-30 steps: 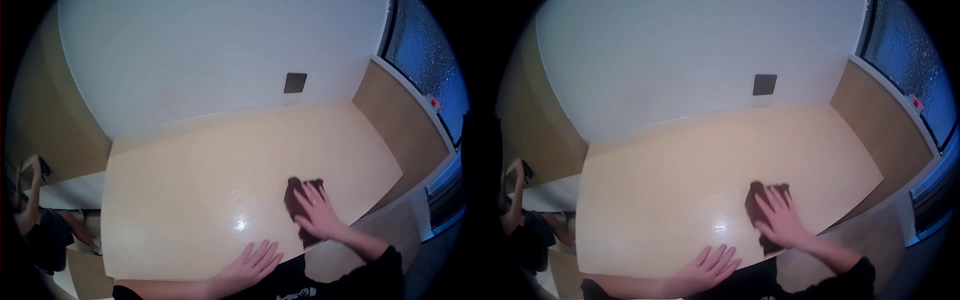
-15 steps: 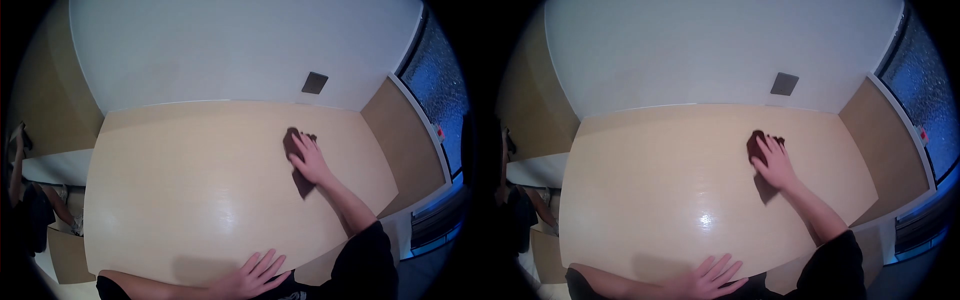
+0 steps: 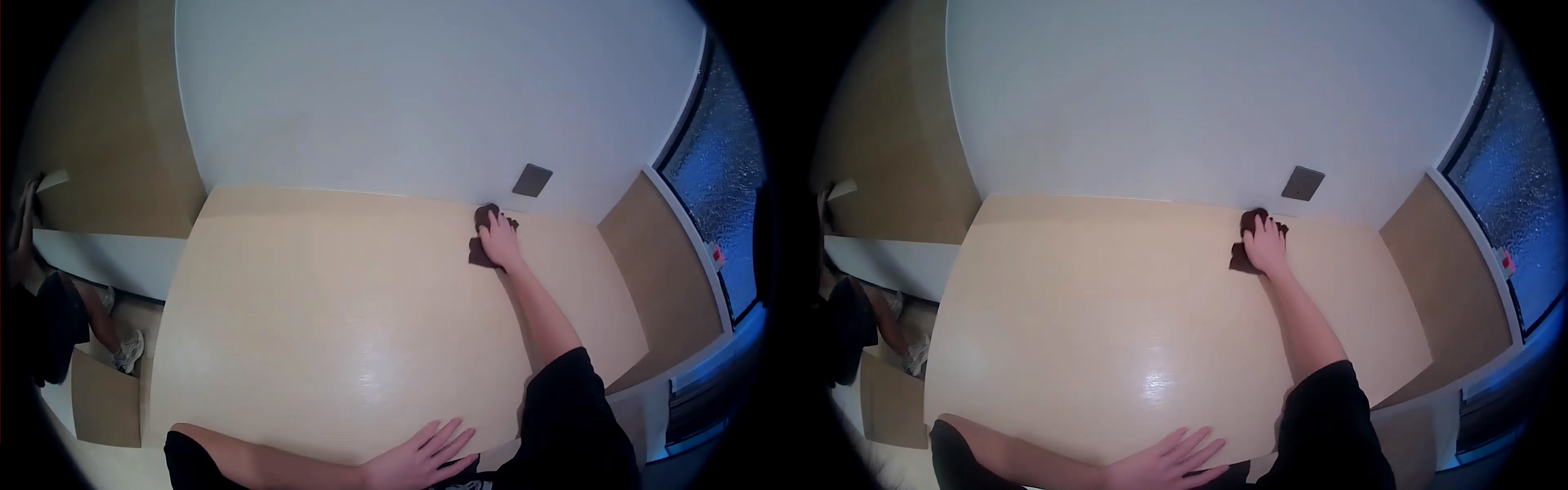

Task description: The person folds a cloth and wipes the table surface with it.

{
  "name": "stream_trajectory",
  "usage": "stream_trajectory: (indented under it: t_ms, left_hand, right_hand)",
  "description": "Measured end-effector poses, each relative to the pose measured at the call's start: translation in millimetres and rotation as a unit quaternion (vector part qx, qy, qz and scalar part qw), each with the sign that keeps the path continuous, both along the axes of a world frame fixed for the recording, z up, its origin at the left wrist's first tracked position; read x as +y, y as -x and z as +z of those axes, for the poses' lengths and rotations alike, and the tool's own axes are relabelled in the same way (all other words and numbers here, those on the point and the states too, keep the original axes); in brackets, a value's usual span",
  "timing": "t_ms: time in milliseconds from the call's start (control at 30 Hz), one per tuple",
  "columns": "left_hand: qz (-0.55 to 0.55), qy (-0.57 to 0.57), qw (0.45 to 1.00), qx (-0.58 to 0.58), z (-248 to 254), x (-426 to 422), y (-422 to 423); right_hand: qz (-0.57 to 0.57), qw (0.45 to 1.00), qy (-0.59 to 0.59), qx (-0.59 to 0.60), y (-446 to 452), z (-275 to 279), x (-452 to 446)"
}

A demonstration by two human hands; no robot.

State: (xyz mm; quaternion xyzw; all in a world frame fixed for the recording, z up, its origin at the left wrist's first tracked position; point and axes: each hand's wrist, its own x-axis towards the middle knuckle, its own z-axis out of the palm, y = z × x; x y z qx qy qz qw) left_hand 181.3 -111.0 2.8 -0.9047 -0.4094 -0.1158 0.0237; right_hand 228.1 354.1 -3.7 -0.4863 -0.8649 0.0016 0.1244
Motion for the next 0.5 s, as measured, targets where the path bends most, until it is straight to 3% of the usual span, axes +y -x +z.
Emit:
stream_trajectory:
  t_ms: [200, 267, 333, 500]
  left_hand:
    - [-0.035, 0.037, 0.998, 0.034, -6, 6, 0]
    - [-0.045, 0.061, 0.997, 0.021, -10, 6, -1]
    - [-0.035, 0.049, 0.996, -0.063, -22, 4, 1]
    - [-0.043, 0.073, 0.995, -0.053, 17, 8, 12]
  right_hand:
    - [0.185, 0.982, -0.015, 0.020, -77, 8, -101]
    - [0.198, 0.980, 0.008, 0.014, -108, 20, -157]
    - [0.195, 0.980, 0.040, 0.012, -142, 32, -209]
    - [0.146, 0.981, 0.115, 0.057, -209, 45, -276]
